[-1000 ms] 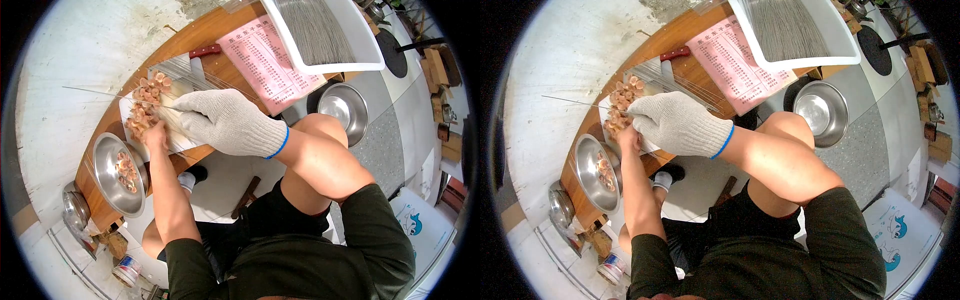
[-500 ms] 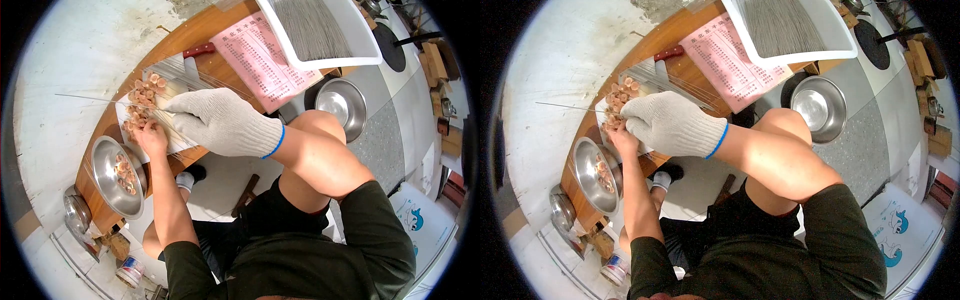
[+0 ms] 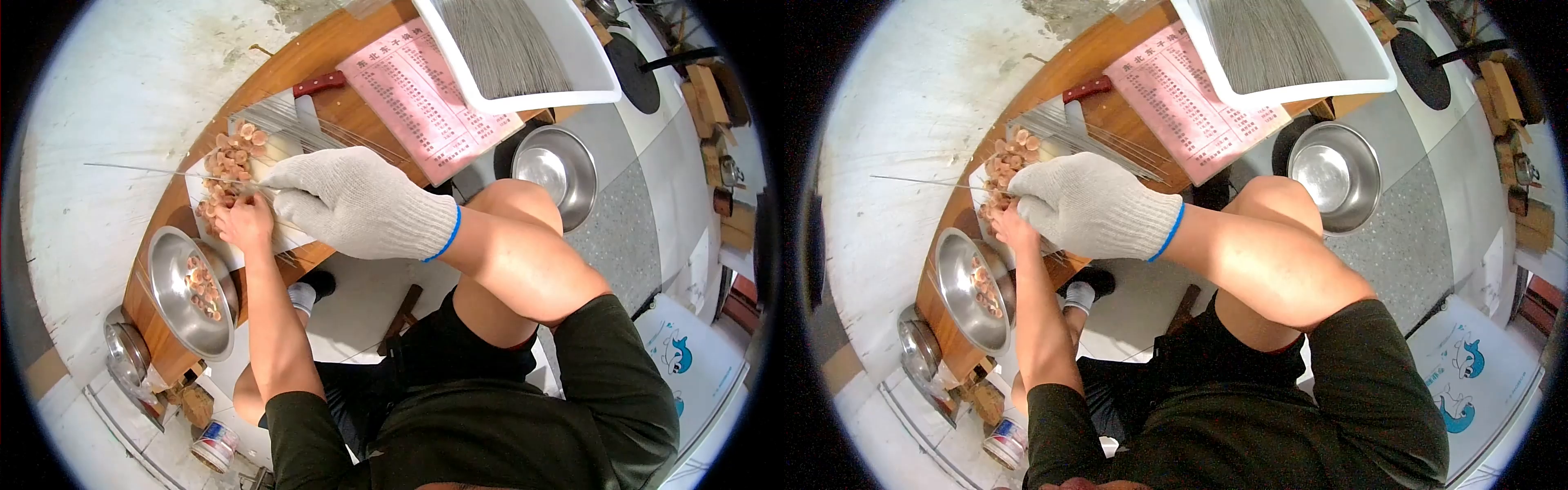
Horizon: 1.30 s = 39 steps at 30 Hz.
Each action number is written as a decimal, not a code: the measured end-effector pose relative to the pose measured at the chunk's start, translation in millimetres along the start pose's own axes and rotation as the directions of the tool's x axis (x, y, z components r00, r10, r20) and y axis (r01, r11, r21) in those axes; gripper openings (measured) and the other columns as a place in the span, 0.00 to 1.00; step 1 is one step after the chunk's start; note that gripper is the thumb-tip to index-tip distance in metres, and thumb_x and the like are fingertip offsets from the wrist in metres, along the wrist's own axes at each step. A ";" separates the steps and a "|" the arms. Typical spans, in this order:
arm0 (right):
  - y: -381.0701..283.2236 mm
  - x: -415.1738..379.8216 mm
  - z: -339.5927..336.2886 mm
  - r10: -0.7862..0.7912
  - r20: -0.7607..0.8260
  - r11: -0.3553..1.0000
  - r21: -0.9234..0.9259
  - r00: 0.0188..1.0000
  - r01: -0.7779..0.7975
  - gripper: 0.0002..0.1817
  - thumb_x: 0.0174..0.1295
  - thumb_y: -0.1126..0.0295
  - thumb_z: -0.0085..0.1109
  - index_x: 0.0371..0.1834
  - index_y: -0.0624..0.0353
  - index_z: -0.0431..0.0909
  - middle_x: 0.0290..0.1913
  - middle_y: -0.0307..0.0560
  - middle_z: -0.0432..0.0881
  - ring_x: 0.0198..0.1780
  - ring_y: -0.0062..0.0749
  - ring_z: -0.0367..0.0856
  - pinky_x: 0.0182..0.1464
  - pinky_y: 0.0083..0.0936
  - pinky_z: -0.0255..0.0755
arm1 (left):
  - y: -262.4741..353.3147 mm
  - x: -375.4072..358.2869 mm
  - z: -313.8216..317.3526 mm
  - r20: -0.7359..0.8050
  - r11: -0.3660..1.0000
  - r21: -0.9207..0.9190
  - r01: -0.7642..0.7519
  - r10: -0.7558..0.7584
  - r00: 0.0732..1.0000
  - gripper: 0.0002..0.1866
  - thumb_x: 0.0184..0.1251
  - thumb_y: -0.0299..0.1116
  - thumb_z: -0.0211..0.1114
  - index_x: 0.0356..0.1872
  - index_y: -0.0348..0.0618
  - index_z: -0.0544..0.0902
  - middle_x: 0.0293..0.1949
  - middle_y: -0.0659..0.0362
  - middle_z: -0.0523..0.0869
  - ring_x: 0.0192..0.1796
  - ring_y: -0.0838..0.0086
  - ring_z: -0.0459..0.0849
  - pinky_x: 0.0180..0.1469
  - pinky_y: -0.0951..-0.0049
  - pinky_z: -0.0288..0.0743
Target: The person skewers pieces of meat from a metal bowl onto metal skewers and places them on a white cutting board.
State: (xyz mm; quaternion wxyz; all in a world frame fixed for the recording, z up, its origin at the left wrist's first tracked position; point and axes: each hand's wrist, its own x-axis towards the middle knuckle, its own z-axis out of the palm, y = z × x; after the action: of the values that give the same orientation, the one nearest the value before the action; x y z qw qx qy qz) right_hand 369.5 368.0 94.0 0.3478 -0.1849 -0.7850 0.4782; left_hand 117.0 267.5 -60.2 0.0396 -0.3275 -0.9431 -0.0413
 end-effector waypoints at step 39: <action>6.1 -0.3 -15.0 -0.051 -0.057 0.999 -0.004 0.997 0.051 0.10 0.63 0.69 0.54 0.37 0.66 0.78 0.32 0.60 0.82 0.36 0.54 0.83 0.39 0.43 0.76 | 5.6 30.0 -19.8 0.141 0.793 0.226 -0.565 0.547 0.825 0.42 0.55 0.38 0.65 0.75 0.67 0.62 0.76 0.47 0.57 0.76 0.47 0.55 0.73 0.42 0.50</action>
State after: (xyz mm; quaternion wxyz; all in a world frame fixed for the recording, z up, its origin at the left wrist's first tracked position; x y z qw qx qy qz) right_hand 380.3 380.1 93.0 0.3819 -0.1790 -0.7798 0.4626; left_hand 97.9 288.3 -37.2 0.0599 -0.5833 -0.8030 0.1065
